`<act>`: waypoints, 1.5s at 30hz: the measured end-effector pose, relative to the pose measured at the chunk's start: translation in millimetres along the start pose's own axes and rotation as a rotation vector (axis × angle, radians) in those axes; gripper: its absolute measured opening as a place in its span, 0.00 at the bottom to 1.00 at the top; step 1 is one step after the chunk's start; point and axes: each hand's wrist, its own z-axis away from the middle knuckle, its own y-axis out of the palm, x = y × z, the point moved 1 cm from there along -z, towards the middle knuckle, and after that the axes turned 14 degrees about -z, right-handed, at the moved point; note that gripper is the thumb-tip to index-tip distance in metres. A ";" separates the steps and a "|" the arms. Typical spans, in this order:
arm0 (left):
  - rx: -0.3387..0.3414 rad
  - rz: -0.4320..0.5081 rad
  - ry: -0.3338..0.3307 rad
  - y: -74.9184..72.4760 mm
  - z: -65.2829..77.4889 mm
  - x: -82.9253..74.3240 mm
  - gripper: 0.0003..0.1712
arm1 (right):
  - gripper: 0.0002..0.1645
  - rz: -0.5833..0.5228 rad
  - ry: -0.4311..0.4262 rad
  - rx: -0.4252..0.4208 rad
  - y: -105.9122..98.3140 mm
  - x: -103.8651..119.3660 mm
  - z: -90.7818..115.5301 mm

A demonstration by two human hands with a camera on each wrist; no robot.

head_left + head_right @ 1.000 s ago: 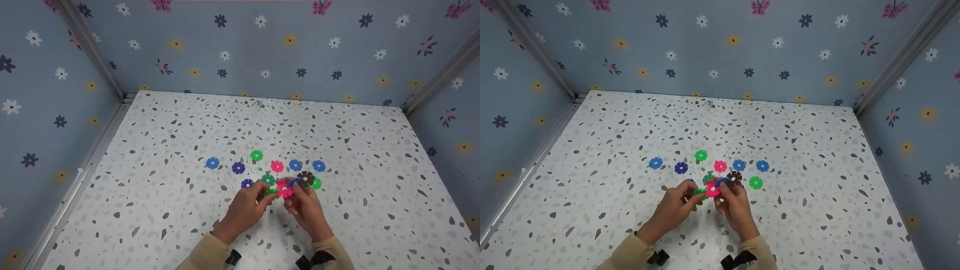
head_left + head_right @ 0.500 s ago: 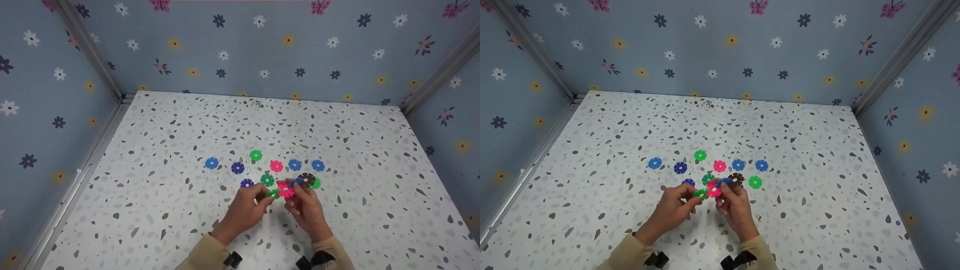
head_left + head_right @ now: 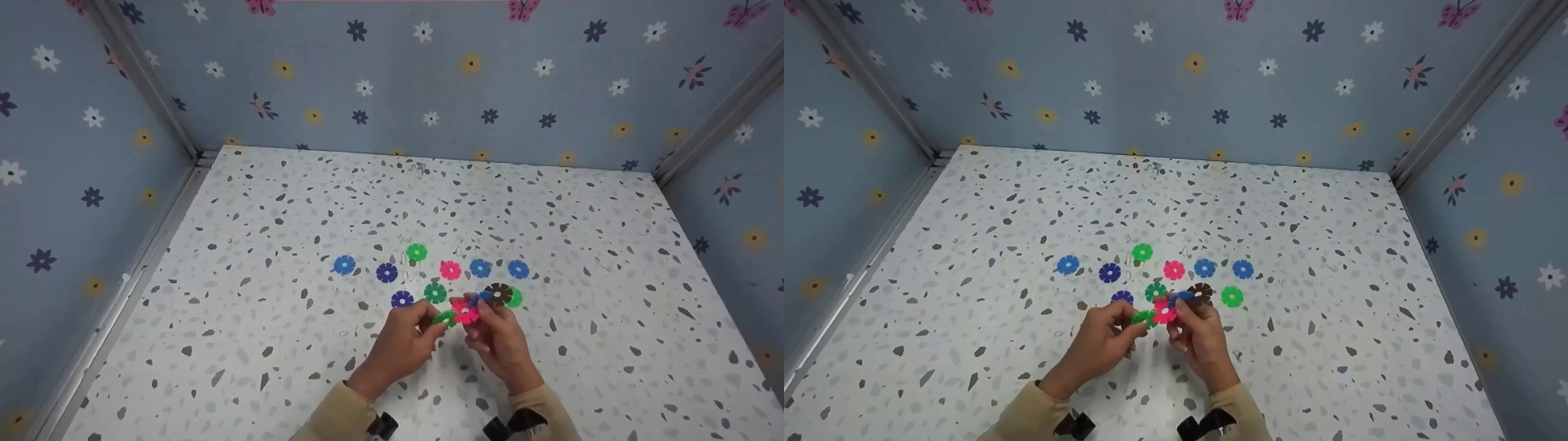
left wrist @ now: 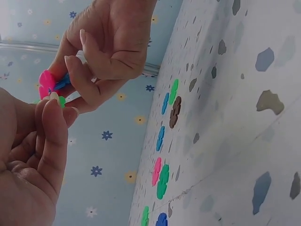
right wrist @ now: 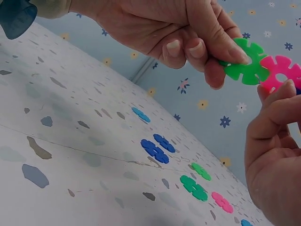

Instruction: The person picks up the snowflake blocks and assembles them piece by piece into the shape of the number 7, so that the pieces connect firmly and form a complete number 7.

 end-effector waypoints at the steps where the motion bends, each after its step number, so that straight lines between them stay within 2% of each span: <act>1: 0.002 0.002 -0.002 0.2 0.0 -0.1 0.04 | 0.16 -0.002 0.003 0.002 -0.1 0.0 0.2; 7: 0.005 0.009 -0.011 3.7 0.1 0.6 0.05 | 0.15 0.003 0.000 0.024 0.1 -0.7 0.0; 13: -0.021 0.029 -0.039 8.8 2.2 3.2 0.07 | 0.14 0.020 -0.001 0.031 1.6 -1.6 -0.3; 20: -0.049 0.012 -0.032 8.9 2.6 1.7 0.07 | 0.14 -0.008 0.013 0.025 0.7 -4.5 -1.6; 25: 0.004 0.000 -0.063 9.3 0.2 0.7 0.03 | 0.15 -0.037 0.006 -0.074 -4.9 -11.0 1.9; 29: 0.037 -0.035 -0.051 7.4 -1.3 2.9 0.05 | 0.19 -0.076 0.003 -0.133 -8.8 -13.9 2.1; 35: 0.061 -0.079 -0.054 -0.3 1.3 9.5 0.09 | 0.20 -0.157 -0.010 -0.122 -12.5 -11.7 2.5; 40: 0.010 -0.150 -0.089 -6.2 -2.5 16.2 0.07 | 0.19 -0.182 -0.017 -0.108 -12.0 -7.9 3.0; 45: -0.061 -0.233 -0.161 -9.2 -10.9 24.4 0.06 | 0.18 -0.197 -0.019 -0.094 -11.0 -6.2 3.5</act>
